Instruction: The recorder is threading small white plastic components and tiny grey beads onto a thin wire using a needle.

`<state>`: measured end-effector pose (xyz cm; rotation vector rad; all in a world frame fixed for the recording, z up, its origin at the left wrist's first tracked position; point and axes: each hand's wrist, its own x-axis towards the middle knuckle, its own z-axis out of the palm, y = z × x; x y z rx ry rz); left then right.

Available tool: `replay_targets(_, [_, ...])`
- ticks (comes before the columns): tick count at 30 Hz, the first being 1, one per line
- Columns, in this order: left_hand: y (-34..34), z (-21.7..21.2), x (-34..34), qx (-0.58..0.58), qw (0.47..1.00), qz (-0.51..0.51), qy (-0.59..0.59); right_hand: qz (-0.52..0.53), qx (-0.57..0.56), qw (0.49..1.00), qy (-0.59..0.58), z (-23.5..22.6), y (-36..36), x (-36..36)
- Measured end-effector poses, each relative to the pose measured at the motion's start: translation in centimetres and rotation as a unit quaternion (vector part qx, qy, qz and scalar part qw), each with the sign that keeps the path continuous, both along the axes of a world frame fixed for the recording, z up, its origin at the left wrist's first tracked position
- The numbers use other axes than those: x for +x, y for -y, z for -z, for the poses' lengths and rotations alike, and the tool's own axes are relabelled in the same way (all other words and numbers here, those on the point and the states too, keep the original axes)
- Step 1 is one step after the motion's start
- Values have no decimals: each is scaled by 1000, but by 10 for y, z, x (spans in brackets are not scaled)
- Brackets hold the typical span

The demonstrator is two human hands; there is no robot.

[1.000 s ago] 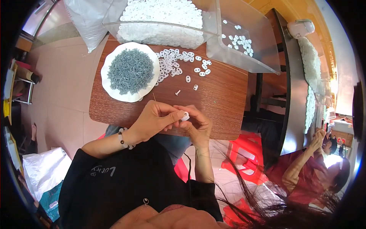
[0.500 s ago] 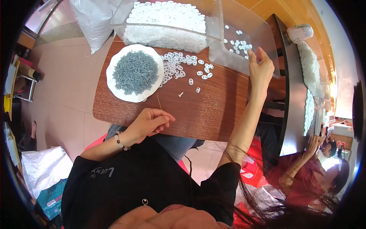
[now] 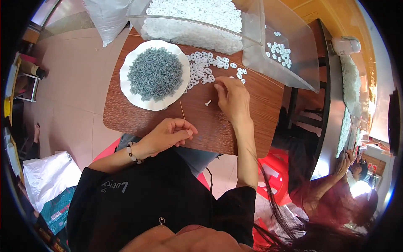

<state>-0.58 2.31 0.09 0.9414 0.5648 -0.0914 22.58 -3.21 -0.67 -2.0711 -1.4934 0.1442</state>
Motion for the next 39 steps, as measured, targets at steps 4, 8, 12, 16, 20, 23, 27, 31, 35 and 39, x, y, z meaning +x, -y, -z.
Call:
replay_targets(4, [-2,2,-2,-9,1000,-4,-2,-19,2,1000,24,1,-11,-7])
replay_targets(8, [-4,5,-4,-19,1000,-12,-2,-38,15,999,13,2,-17,-13])
replay_targets(12, [-5,3,-4,-14,1000,-15,-9,-40,-6,999,17,10,-20,-16])
replay_targets(16, [-6,5,-2,-10,1000,-16,-13,-35,-12,999,31,9,-19,-16])
replay_targets(20, [-8,-2,-1,25,999,-36,-1,-5,31,996,-83,-9,-1,-23])
replay_targets(23, [-10,-5,-3,46,997,-56,3,-29,62,987,-144,-20,21,-40])
replay_targets(27, [-8,-3,-1,34,999,-36,-6,-102,130,970,-178,-29,44,-66])
replay_targets(31, [-18,-12,1,354,929,-95,46,28,78,914,-397,-24,74,-84])
replay_targets(35, [-60,-28,-8,646,747,-127,-90,97,117,830,-537,-15,85,-84])
replay_targets(39, [-87,-13,-18,730,663,-87,-141,102,146,806,-565,-10,90,-82])
